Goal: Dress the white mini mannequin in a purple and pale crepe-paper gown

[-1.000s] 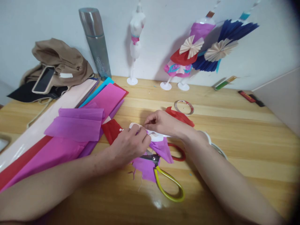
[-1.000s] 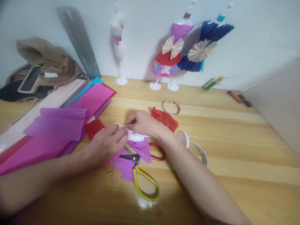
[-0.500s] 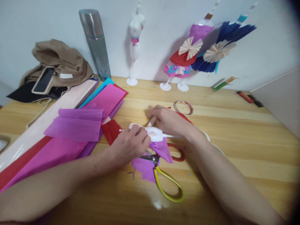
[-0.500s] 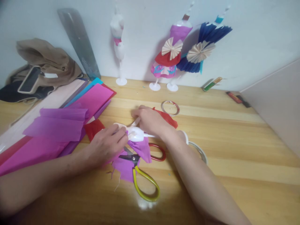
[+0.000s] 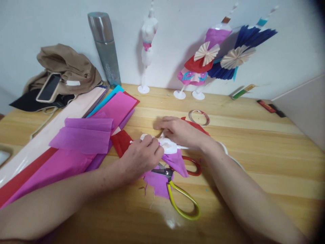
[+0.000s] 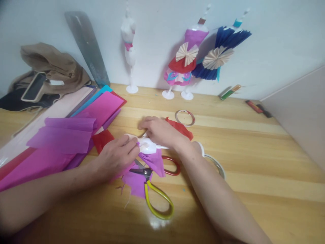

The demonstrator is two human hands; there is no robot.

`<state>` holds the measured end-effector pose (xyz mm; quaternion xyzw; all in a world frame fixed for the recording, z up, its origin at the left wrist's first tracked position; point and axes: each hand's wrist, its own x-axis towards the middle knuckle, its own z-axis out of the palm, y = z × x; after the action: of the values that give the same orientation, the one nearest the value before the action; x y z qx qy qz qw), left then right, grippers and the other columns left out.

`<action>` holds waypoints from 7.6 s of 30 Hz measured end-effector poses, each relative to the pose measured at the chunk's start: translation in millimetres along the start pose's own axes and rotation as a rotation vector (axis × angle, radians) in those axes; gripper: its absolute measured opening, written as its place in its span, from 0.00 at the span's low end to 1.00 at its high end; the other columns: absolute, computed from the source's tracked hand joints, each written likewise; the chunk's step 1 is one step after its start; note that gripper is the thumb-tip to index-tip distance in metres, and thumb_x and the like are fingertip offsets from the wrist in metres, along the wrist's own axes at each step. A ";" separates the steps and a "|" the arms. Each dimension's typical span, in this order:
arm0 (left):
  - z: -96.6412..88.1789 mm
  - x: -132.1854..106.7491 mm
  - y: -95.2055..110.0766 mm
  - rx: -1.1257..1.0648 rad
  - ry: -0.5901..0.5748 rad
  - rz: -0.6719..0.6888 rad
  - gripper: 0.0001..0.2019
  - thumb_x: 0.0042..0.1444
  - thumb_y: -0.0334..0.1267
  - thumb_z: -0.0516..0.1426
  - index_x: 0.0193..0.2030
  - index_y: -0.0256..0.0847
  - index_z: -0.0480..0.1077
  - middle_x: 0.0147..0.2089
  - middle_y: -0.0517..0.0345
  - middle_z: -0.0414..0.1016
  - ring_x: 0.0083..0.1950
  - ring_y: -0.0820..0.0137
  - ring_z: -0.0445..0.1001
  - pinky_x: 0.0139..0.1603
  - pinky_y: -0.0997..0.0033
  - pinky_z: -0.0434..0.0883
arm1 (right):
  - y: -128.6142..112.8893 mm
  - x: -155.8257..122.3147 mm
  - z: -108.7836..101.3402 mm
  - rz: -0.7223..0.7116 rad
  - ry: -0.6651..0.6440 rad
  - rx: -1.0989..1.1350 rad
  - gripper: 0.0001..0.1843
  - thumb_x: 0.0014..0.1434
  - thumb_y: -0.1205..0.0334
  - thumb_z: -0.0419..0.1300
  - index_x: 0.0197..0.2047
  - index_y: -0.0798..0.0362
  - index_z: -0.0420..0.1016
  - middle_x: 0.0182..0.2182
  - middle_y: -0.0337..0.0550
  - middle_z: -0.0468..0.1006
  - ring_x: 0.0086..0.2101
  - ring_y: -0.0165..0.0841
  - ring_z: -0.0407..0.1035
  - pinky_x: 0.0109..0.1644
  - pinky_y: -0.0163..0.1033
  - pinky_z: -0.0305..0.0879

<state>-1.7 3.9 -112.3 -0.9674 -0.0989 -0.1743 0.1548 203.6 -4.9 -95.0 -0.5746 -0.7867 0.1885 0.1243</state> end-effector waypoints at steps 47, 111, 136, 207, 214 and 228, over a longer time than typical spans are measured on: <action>-2.0 0.7 1.5 0.056 0.058 -0.012 0.05 0.59 0.28 0.53 0.33 0.38 0.66 0.32 0.54 0.74 0.33 0.64 0.70 0.28 0.67 0.66 | -9.3 41.0 -10.1 0.184 -0.400 0.249 0.07 0.45 0.69 0.56 0.27 0.53 0.75 0.22 0.36 0.73 0.25 0.28 0.64 0.27 0.33 0.56; -4.8 1.2 0.8 0.045 0.018 0.005 0.06 0.60 0.26 0.51 0.33 0.38 0.64 0.33 0.52 0.74 0.34 0.64 0.71 0.27 0.67 0.66 | -5.5 24.0 -8.5 0.222 -0.303 0.125 0.06 0.51 0.62 0.58 0.28 0.54 0.75 0.22 0.38 0.73 0.25 0.29 0.64 0.28 0.34 0.54; -4.5 1.3 0.4 0.056 0.019 0.019 0.06 0.60 0.26 0.51 0.33 0.37 0.65 0.35 0.50 0.76 0.35 0.63 0.72 0.29 0.67 0.68 | -0.1 23.6 -2.7 0.364 -0.267 0.270 0.03 0.47 0.65 0.58 0.28 0.52 0.70 0.26 0.39 0.75 0.27 0.30 0.66 0.28 0.33 0.57; -2.5 3.8 -2.6 -0.095 -0.053 -0.005 0.04 0.58 0.27 0.53 0.34 0.38 0.66 0.34 0.51 0.75 0.35 0.62 0.70 0.29 0.65 0.68 | 7.6 37.0 -26.0 -0.002 -0.312 -0.138 0.01 0.50 0.68 0.57 0.28 0.55 0.70 0.25 0.39 0.72 0.26 0.28 0.60 0.31 0.34 0.51; -2.8 4.0 -3.1 -0.089 -0.054 0.000 0.03 0.58 0.28 0.54 0.33 0.38 0.66 0.33 0.52 0.74 0.36 0.63 0.70 0.31 0.66 0.69 | -12.2 38.5 -32.3 0.048 -0.174 0.016 0.06 0.44 0.74 0.55 0.24 0.55 0.68 0.20 0.33 0.67 0.24 0.25 0.57 0.30 0.32 0.51; -1.5 3.4 -2.1 -0.122 -0.044 -0.012 0.05 0.58 0.26 0.53 0.33 0.38 0.65 0.31 0.53 0.72 0.36 0.61 0.70 0.29 0.65 0.69 | -13.0 54.1 -13.9 0.243 -0.023 0.067 0.07 0.47 0.72 0.56 0.25 0.54 0.74 0.25 0.42 0.77 0.28 0.31 0.67 0.32 0.35 0.59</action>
<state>0.4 5.9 -109.1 -0.9780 -0.0974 -0.1597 0.0921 181.5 45.2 -77.9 -0.6589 -0.7059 0.2350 0.1110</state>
